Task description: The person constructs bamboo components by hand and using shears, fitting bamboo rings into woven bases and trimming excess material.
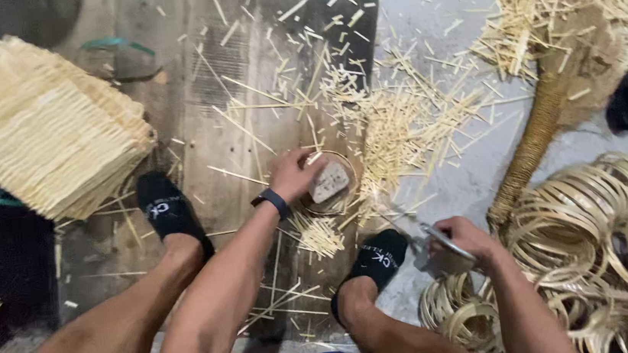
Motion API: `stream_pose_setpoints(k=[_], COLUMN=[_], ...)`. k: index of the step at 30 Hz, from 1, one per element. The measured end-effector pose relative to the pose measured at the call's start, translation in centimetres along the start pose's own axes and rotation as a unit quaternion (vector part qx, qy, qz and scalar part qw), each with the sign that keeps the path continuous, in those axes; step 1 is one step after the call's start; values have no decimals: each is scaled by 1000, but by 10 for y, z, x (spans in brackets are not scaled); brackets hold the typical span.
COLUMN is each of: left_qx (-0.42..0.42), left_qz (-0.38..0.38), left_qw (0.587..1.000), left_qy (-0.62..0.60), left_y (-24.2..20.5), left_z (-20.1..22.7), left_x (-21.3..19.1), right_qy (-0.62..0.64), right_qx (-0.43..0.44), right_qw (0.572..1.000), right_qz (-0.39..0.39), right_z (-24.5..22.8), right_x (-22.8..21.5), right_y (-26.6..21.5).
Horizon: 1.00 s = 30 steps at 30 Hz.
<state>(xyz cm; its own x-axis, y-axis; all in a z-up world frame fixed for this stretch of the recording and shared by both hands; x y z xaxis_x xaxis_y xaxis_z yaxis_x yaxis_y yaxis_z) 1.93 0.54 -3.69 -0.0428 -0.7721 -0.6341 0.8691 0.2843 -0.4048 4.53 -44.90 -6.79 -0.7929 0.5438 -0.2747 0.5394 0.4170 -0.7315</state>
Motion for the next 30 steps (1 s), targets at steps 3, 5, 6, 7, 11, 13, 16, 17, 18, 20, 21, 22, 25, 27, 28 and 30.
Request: stream_pose_setpoints(k=[3,5,6,7,11,13,16,17,18,20,21,22,25,27,28,30], left_qx=[30,42,23,3,7,-8,-18,-20,3,29,37,41,30,13,1,1], left_qz=[26,48,32,17,-41,-84,-106,-107,-92,-77,-42,-9,7,25,41,47], left_qw=[998,996,997,997,998,992,980,980,977,973,984,991,993,994,994,994], left_qy=[56,65,69,72,-50,-96,-170,-169,-192,-217,-171,-125,-110,-109,-104,-94], left_y=[16,22,22,22,27,27,30,29,29,24,17,9,-2,-6,-5,2], left_z=[-14,-22,-26,-30,-36,-42,-44,-45,-40,-23,-14,-6,13,13,9,-6], left_x=[23,31,33,34,33,35,48,50,52,48,42,36,25,30,34,46], right_qy=[-187,-174,-181,-128,-7,-55,-168,-229,-208,-40,106,161,256,297,295,293], right_qx=[22,16,25,37,111,125,44,-48,-151,-212,-165,-140,-131,-146,-115,-85], right_qw=[968,979,982,990,936,918,895,883,865,911,953,957,943,930,935,940], right_qz=[-163,-106,-39,53,333,372,411,406,432,350,233,197,164,162,158,153], right_z=[15,7,-3,-13,-55,-72,-93,-101,-110,-129,-138,-146,-148,-138,-133,-126], right_x=[-12,-37,-54,-74,-87,-52,-6,8,21,47,61,79,97,103,105,105], right_y=[49,89,106,113,104,91,62,54,47,44,47,54,83,98,105,113])
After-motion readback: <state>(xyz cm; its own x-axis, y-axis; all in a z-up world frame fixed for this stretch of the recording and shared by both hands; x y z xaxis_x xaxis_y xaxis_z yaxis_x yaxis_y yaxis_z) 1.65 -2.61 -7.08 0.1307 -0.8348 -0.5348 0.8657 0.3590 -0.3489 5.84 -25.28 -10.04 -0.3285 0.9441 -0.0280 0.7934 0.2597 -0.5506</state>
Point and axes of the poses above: each hand's wrist, its own y-axis towards the middle knuckle, its own x-axis out of the palm, z = x × y, the point moved 1 cm from there along y, towards the middle knuckle, and after that the axes turned 8 degrees about y, right-handed, at the moved point
